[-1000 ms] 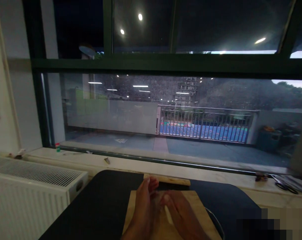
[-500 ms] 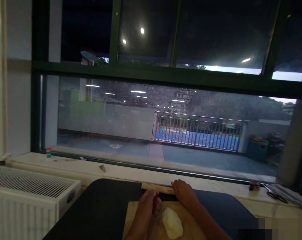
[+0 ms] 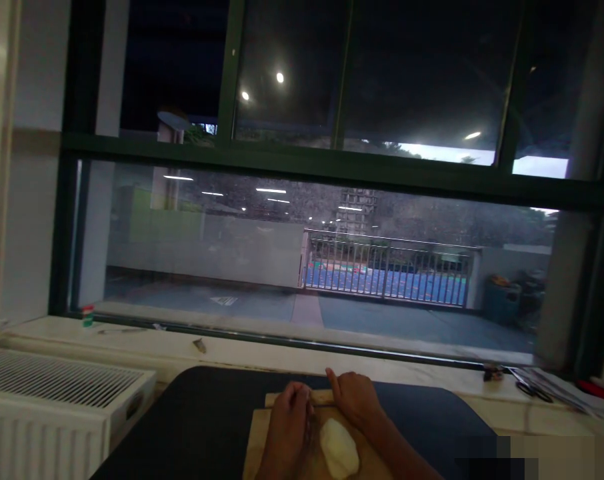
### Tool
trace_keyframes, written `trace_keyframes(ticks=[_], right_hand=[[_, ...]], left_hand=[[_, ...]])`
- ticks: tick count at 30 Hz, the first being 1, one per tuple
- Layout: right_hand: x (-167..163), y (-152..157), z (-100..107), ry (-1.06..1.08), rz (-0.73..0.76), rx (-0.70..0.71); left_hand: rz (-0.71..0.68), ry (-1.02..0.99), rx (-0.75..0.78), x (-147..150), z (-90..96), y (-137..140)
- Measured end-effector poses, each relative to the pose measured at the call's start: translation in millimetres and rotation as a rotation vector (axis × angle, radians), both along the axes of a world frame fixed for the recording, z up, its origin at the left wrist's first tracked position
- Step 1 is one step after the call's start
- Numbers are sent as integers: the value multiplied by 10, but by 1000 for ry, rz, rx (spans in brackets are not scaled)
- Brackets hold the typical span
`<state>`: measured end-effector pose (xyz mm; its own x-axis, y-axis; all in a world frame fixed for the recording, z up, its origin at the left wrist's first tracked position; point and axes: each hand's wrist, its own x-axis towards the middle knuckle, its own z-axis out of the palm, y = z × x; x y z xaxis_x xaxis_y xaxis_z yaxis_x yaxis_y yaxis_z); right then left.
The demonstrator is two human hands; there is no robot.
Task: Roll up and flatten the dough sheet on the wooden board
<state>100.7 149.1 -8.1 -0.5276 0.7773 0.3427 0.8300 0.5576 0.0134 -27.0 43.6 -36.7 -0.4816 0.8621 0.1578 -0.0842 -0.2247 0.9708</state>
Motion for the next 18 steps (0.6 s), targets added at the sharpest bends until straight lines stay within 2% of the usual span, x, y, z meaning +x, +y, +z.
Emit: trace_keyframes(ticks=[3, 6, 10, 13, 16, 18], right_hand=[[30, 18, 147, 9, -47, 33], [212, 41, 302, 4, -93, 47], [488, -47, 460, -28, -89, 53], [557, -189, 545, -49, -30, 65], [511, -329, 594, -58, 25, 63], [467, -397, 585, -63, 50, 44]], left_hand=[[-6, 148, 28, -52, -20, 11], [-12, 279, 32, -111, 26, -16], [133, 455, 72, -239, 240, -128], [230, 624, 98, -323, 440, -190], [232, 822, 38, -332, 560, -207], [192, 962, -58, -302, 567, -222]])
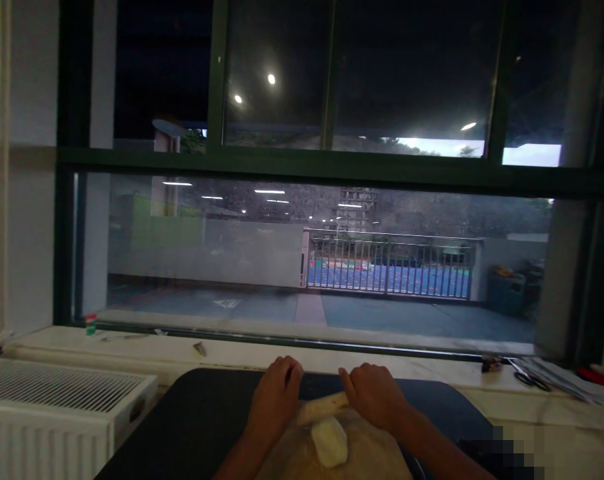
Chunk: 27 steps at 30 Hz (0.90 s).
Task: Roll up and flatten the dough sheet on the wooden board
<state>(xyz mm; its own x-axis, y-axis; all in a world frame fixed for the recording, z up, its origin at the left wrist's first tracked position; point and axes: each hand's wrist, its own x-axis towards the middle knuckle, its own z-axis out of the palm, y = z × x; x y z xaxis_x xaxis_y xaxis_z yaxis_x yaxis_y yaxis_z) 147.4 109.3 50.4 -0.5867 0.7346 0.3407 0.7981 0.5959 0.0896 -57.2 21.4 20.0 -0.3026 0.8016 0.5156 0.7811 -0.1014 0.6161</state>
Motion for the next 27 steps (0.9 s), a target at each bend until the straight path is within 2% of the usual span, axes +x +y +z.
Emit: trace_keyframes(ticks=[4, 8, 12, 16, 19, 22, 27], right_hand=[[-35, -52, -138, -11, 28, -85], [-44, -37, -310, -3, 34, -161], [-72, -59, -407, 60, 11, -121], [-56, -129, -515, 111, 16, -105], [-9, -185, -622, 149, 33, -103], [35, -241, -714, 163, 44, -91], [115, -309, -857, 143, 42, -24]], left_hand=[[20, 244, -239, 25, -86, -45], [-49, 424, -426, -75, -179, 22], [-120, 521, -543, -169, -303, 138], [-91, 562, -510, -122, -397, 93], [-23, 541, -432, -33, -393, -35], [-9, 494, -416, 20, -401, -155], [-26, 448, -287, -3, -584, -220]])
